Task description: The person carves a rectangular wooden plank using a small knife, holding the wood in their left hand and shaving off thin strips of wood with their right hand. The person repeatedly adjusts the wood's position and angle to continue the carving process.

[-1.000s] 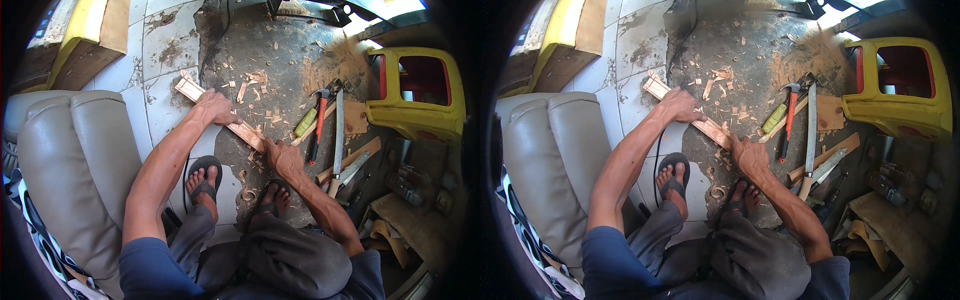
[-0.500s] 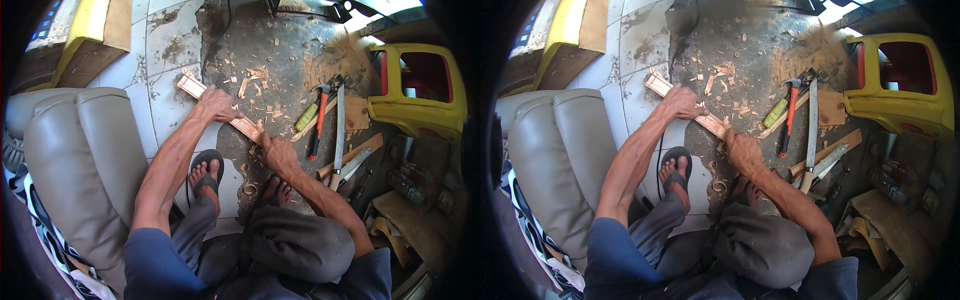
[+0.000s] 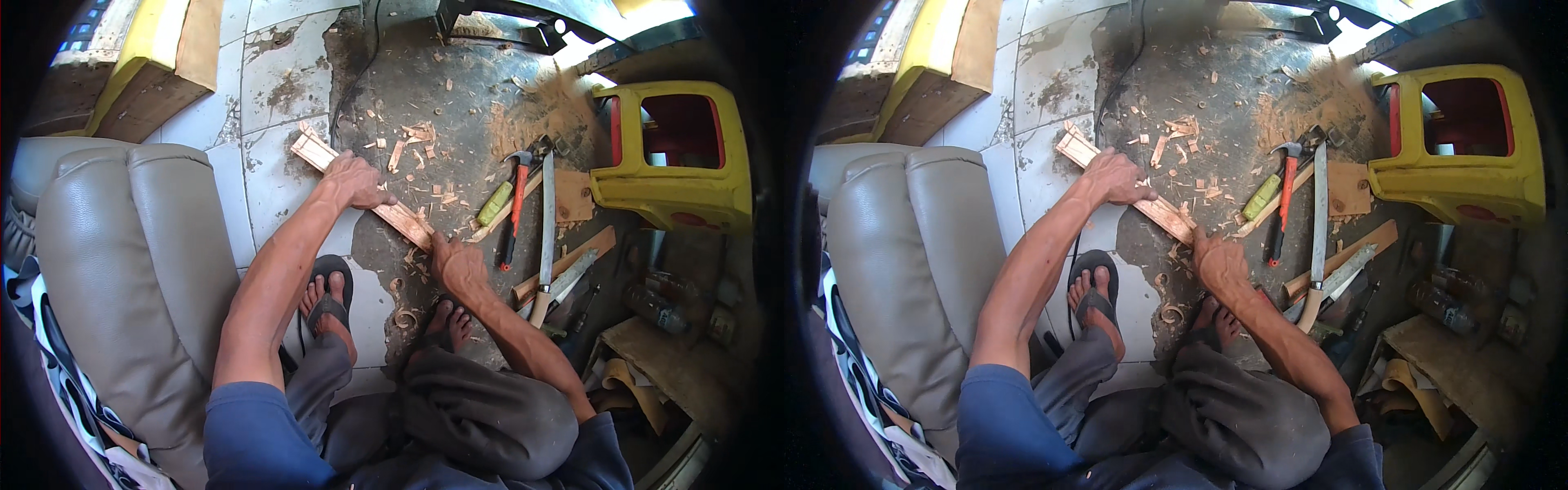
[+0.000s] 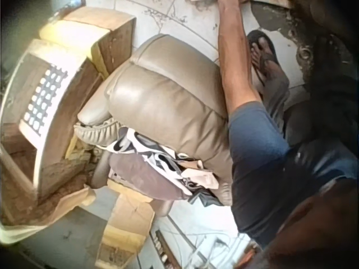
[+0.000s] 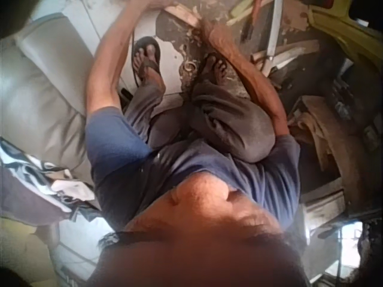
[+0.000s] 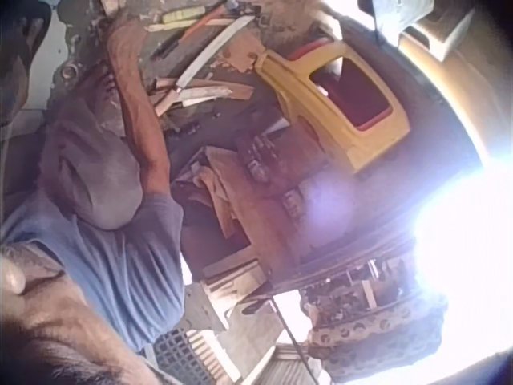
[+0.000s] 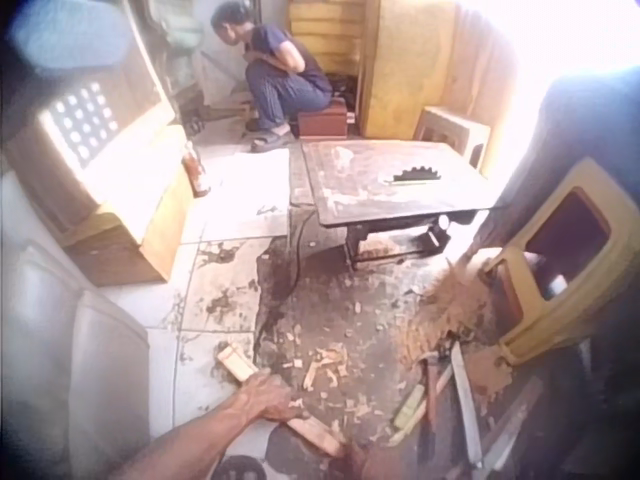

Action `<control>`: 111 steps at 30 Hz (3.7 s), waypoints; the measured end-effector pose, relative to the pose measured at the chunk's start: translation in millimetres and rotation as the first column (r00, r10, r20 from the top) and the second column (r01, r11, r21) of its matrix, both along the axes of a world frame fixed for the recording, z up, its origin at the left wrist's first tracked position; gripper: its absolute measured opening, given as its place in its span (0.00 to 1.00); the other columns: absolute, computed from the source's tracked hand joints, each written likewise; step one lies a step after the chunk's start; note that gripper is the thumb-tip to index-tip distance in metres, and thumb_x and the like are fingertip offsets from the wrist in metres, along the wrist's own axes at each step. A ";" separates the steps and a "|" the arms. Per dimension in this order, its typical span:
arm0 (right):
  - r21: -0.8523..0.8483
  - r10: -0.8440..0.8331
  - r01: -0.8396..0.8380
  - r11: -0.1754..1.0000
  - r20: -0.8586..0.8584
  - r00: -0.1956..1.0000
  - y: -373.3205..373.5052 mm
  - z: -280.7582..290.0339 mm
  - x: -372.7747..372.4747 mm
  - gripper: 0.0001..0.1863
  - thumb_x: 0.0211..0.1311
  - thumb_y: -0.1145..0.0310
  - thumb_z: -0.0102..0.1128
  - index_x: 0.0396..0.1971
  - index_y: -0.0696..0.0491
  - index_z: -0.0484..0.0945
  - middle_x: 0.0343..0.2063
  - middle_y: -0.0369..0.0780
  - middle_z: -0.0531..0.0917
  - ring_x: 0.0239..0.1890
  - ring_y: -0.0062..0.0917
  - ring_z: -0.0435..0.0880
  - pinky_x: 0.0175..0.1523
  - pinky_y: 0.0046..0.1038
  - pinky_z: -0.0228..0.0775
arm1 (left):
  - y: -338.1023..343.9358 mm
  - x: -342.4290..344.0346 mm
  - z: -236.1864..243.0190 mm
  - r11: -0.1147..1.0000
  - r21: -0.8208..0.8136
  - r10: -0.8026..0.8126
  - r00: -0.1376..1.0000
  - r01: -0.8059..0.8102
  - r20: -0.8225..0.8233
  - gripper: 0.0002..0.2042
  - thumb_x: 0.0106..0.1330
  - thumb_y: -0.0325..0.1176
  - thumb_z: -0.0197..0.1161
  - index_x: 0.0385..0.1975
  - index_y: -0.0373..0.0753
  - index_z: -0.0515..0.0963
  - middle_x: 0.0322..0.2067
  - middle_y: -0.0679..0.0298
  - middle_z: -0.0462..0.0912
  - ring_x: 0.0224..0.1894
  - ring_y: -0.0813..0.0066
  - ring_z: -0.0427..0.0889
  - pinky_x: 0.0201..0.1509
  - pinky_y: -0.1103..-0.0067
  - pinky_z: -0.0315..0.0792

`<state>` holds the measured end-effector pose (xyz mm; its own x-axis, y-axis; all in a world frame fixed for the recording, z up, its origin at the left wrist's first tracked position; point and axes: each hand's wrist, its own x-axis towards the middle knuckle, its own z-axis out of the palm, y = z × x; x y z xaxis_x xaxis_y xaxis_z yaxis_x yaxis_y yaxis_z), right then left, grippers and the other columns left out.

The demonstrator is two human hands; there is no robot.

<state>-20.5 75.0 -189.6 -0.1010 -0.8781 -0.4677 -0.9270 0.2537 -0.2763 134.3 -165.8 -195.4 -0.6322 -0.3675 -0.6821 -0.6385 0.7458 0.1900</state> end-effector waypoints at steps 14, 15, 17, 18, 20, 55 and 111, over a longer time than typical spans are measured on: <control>0.090 0.016 -0.038 0.995 0.233 0.972 -21.8 -16.6 -26.2 0.11 0.64 0.68 0.52 0.37 0.59 0.79 0.31 0.59 0.85 0.36 0.57 0.87 0.44 0.53 0.80 | -1.2 6.7 -7.6 1.000 -0.027 -0.008 0.997 0.006 -0.081 0.31 0.63 0.66 0.59 0.45 0.42 0.89 0.37 0.50 0.89 0.46 0.56 0.86 0.56 0.65 0.66; 0.085 -0.016 -0.001 0.996 0.197 0.980 -19.3 -11.7 -18.3 0.11 0.64 0.68 0.52 0.37 0.59 0.80 0.30 0.59 0.85 0.36 0.58 0.87 0.45 0.54 0.79 | 0.3 10.7 -9.8 0.999 -0.038 -0.020 0.994 0.016 -0.107 0.31 0.63 0.66 0.59 0.44 0.42 0.89 0.36 0.50 0.89 0.45 0.56 0.86 0.55 0.65 0.66; 0.132 -0.113 0.087 0.987 0.211 0.971 -13.5 -16.3 -22.8 0.14 0.67 0.66 0.51 0.39 0.60 0.80 0.31 0.60 0.85 0.39 0.60 0.86 0.46 0.55 0.78 | 1.8 0.3 -3.9 1.000 -0.009 -0.025 0.994 0.024 -0.110 0.30 0.65 0.66 0.57 0.41 0.43 0.89 0.33 0.51 0.88 0.43 0.56 0.86 0.53 0.64 0.67; 0.114 -0.149 0.126 0.985 0.231 0.961 -10.9 -13.7 -24.2 0.14 0.68 0.64 0.50 0.41 0.59 0.80 0.32 0.60 0.85 0.39 0.60 0.86 0.47 0.55 0.77 | 0.3 1.3 -1.7 0.999 -0.014 -0.031 0.991 0.030 -0.127 0.30 0.65 0.66 0.57 0.40 0.43 0.89 0.32 0.51 0.88 0.43 0.56 0.86 0.53 0.64 0.67; 0.088 -0.219 0.203 0.975 0.271 0.937 -0.2 -1.2 -26.7 0.16 0.71 0.61 0.49 0.44 0.57 0.79 0.33 0.60 0.85 0.40 0.60 0.85 0.47 0.56 0.77 | 1.5 5.6 0.1 0.999 -0.017 -0.042 0.986 0.039 -0.162 0.30 0.66 0.66 0.56 0.39 0.43 0.89 0.31 0.51 0.88 0.42 0.56 0.86 0.53 0.64 0.67; 0.218 -0.090 0.089 0.972 -0.004 0.996 -1.7 14.7 12.6 0.13 0.68 0.66 0.50 0.48 0.55 0.75 0.30 0.56 0.85 0.32 0.54 0.88 0.41 0.53 0.80 | 6.7 10.9 -8.0 1.000 -0.018 0.015 0.962 -0.020 -0.274 0.28 0.63 0.63 0.61 0.39 0.40 0.89 0.33 0.51 0.87 0.44 0.57 0.84 0.53 0.64 0.65; 0.187 -0.182 0.170 0.968 0.048 0.982 -2.8 20.4 16.0 0.14 0.67 0.69 0.49 0.49 0.57 0.75 0.30 0.58 0.85 0.34 0.55 0.88 0.42 0.52 0.81 | 4.9 10.9 -5.9 1.000 -0.012 0.002 0.967 -0.005 -0.254 0.28 0.64 0.63 0.60 0.38 0.40 0.89 0.32 0.50 0.87 0.43 0.56 0.84 0.53 0.63 0.65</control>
<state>-4.5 72.2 -169.2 -0.2110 -0.7492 -0.6279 -0.8450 0.4627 -0.2681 145.2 -160.8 -201.3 -0.7830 -0.3773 -0.4946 -0.5730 0.7470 0.3373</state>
